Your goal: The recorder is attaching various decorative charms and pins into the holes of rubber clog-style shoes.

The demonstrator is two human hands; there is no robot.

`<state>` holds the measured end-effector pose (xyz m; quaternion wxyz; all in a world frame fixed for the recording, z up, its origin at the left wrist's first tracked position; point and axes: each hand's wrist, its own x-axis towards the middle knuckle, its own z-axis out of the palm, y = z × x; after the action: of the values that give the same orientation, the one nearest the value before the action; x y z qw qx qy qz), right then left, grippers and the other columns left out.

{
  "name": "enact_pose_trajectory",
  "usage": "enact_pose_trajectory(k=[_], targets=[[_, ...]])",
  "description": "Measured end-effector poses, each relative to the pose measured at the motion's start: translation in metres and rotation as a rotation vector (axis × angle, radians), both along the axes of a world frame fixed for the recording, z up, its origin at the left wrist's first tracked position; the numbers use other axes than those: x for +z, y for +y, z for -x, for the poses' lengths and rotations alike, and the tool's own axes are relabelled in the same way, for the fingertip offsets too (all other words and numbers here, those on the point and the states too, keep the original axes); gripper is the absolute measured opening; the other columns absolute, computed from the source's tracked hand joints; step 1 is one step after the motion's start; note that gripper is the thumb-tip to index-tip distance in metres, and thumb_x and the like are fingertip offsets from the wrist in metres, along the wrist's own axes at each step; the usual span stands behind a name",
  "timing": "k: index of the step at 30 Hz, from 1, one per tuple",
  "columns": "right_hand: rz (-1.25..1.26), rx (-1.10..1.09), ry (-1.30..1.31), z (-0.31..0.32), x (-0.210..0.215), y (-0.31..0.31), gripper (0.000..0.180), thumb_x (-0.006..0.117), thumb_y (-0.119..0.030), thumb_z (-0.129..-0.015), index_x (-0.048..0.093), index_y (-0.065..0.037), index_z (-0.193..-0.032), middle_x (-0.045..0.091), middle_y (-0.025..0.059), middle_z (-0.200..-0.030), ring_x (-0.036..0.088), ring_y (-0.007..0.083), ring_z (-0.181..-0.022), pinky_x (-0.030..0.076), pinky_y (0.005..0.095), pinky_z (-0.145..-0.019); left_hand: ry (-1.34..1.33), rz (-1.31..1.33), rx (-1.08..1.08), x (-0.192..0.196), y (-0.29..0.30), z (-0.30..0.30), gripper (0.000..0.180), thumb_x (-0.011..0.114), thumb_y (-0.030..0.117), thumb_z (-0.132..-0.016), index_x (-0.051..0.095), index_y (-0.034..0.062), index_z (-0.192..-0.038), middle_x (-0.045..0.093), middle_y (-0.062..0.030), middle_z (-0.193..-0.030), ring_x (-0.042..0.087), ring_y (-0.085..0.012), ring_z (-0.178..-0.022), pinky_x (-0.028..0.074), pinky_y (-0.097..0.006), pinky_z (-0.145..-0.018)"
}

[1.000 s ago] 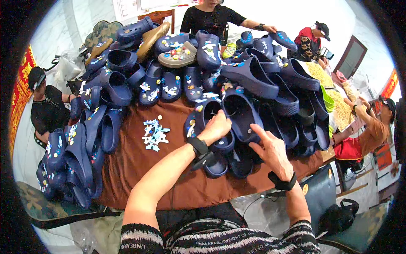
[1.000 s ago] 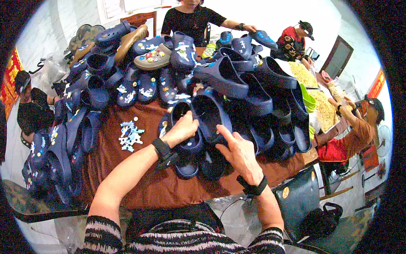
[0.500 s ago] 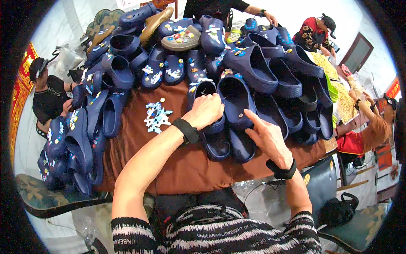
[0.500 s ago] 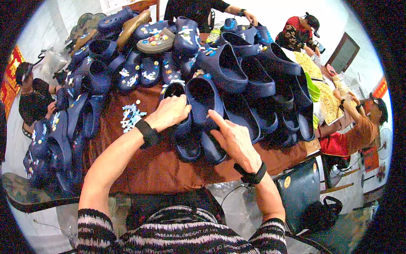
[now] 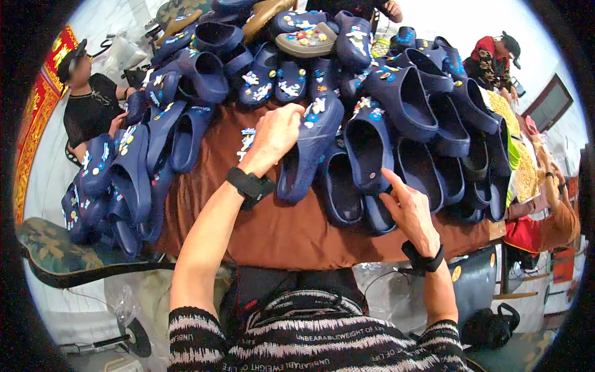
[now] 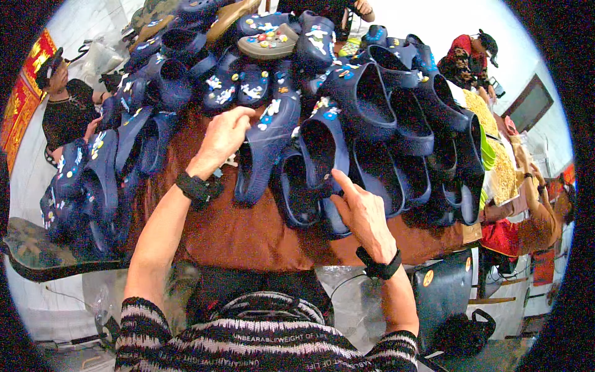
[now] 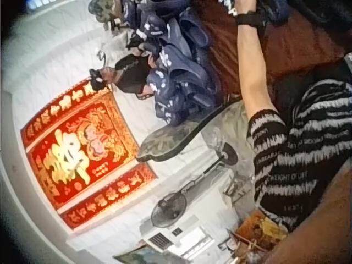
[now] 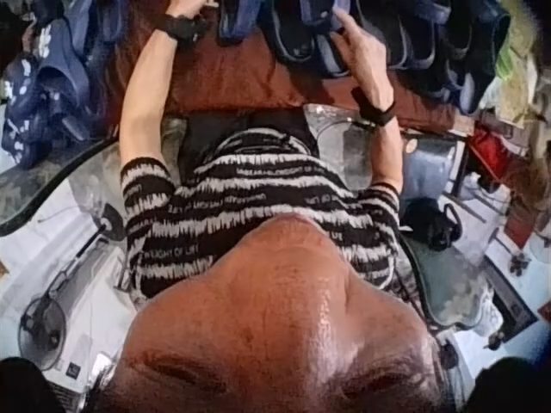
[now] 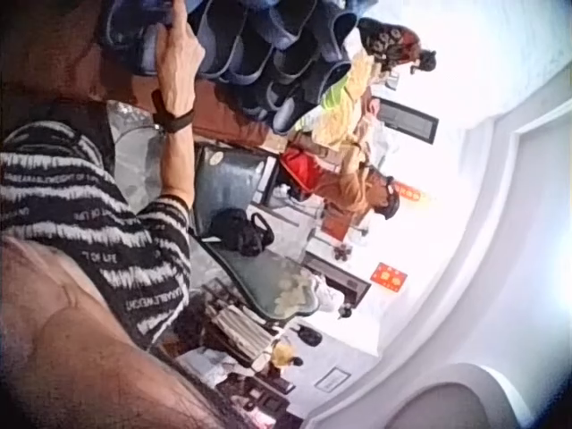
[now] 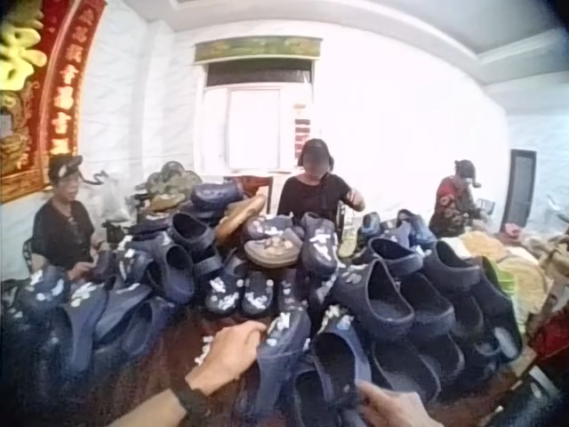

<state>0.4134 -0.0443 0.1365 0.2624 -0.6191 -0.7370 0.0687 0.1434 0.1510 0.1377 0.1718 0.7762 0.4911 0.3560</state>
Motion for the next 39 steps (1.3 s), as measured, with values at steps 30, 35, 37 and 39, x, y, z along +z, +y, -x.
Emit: enact_pose_trajectory(k=[30, 35, 37, 39], targets=[[-0.033, 0.141, -0.207, 0.067, -0.108, 0.008, 0.031, 0.072, -0.019, -0.083, 0.059, -0.009, -0.109, 0.061, 0.0102, -0.094, 0.060, 0.0312, -0.092, 0.049, 0.0444, -0.076, -0.217, 0.241, -0.017, -0.109, -0.093, 0.001, 0.051, 0.061, 0.031, -0.092, 0.055, -0.0031, -0.130, 0.054, -0.0210, -0.127, 0.052, -0.0369, -0.119, 0.039, -0.043, -0.104], [0.028, 0.095, -0.005, 0.072, -0.129, 0.021, 0.025, 0.068, -0.012, -0.085, 0.055, -0.007, -0.106, 0.060, 0.0151, -0.093, 0.061, 0.0366, -0.091, 0.049, 0.0485, -0.073, -0.284, 0.245, -0.017, -0.089, -0.102, -0.003, 0.045, 0.059, 0.030, -0.094, 0.058, -0.0025, -0.125, 0.056, -0.0191, -0.120, 0.056, -0.0346, -0.110, 0.043, -0.040, -0.097], [-0.064, 0.086, 0.093, 0.074, -0.133, 0.033, 0.022, 0.064, -0.007, -0.086, 0.052, -0.005, -0.105, 0.059, 0.0177, -0.091, 0.061, 0.0403, -0.089, 0.048, 0.0504, -0.072, -0.308, 0.276, -0.043, -0.072, -0.112, -0.008, 0.044, 0.060, 0.028, -0.092, 0.059, 0.0010, -0.126, 0.056, -0.0194, -0.119, 0.053, -0.0395, -0.112, 0.042, -0.046, -0.099], [-0.090, 0.068, 0.092, 0.076, -0.134, 0.046, 0.022, 0.063, -0.006, -0.087, 0.051, -0.005, -0.105, 0.059, 0.0179, -0.090, 0.061, 0.0411, -0.087, 0.048, 0.0505, -0.072, -0.251, 0.198, -0.040, -0.061, -0.124, -0.012, 0.044, 0.061, 0.027, -0.092, 0.058, -0.0010, -0.126, 0.055, -0.0199, -0.118, 0.054, -0.0374, -0.110, 0.043, -0.043, -0.098]])
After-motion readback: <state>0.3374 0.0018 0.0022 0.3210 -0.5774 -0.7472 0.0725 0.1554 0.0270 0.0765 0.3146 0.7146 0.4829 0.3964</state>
